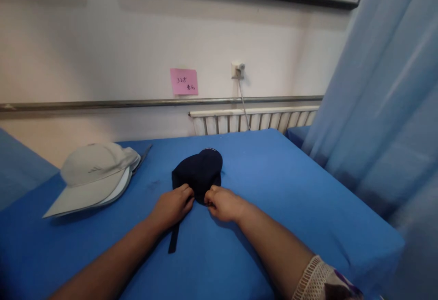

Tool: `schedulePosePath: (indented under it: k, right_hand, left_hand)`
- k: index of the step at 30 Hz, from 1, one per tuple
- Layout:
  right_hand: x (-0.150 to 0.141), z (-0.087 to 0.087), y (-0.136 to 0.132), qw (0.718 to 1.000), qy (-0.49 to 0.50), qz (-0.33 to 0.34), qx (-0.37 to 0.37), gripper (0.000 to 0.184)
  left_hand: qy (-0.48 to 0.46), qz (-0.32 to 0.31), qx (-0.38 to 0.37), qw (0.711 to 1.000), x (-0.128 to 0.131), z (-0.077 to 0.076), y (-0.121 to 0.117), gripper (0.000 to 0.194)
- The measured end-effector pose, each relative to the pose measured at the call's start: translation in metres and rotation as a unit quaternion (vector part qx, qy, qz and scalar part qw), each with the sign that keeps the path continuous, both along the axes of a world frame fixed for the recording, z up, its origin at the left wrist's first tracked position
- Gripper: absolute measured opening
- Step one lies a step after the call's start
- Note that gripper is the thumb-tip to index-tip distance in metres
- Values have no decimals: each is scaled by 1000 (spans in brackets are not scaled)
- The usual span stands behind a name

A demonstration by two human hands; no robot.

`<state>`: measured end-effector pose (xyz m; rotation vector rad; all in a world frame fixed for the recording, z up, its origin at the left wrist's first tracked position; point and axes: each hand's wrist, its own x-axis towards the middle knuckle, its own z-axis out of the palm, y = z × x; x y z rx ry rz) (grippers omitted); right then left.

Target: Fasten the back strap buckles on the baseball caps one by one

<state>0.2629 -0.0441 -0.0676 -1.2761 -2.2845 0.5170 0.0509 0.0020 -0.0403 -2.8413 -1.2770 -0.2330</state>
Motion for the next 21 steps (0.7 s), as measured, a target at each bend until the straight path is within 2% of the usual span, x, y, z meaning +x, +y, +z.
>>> schedulePosePath:
  k: [5, 10, 14, 16, 18, 19, 21]
  right_hand:
    - [-2, 1, 1, 1000, 7, 10, 10, 27]
    - [-9, -7, 6, 999, 26, -1, 31, 31]
    - [-4, -13, 9, 992, 101, -71, 37, 34]
    - [3, -14, 12, 981, 136, -131, 39, 32]
    - [11, -14, 15, 970, 157, -180, 35, 31]
    - [14, -15, 16, 968, 161, -190, 27, 31]
    - [17, -15, 15, 973, 160, -168, 5, 29]
  left_hand:
    - [-65, 13, 0, 998, -4, 5, -6, 17]
    - [-161, 12, -45, 986, -9, 5, -6, 13]
    - [-250, 24, -62, 966, -26, 7, -3, 15]
    - [-259, 16, -104, 960, -39, 10, -3, 16]
    - [-250, -3, -179, 952, -50, 12, -4, 18]
    - [-241, -15, -217, 946, -55, 13, -6, 19]
    - [-218, -44, -271, 937, -61, 16, -9, 25]
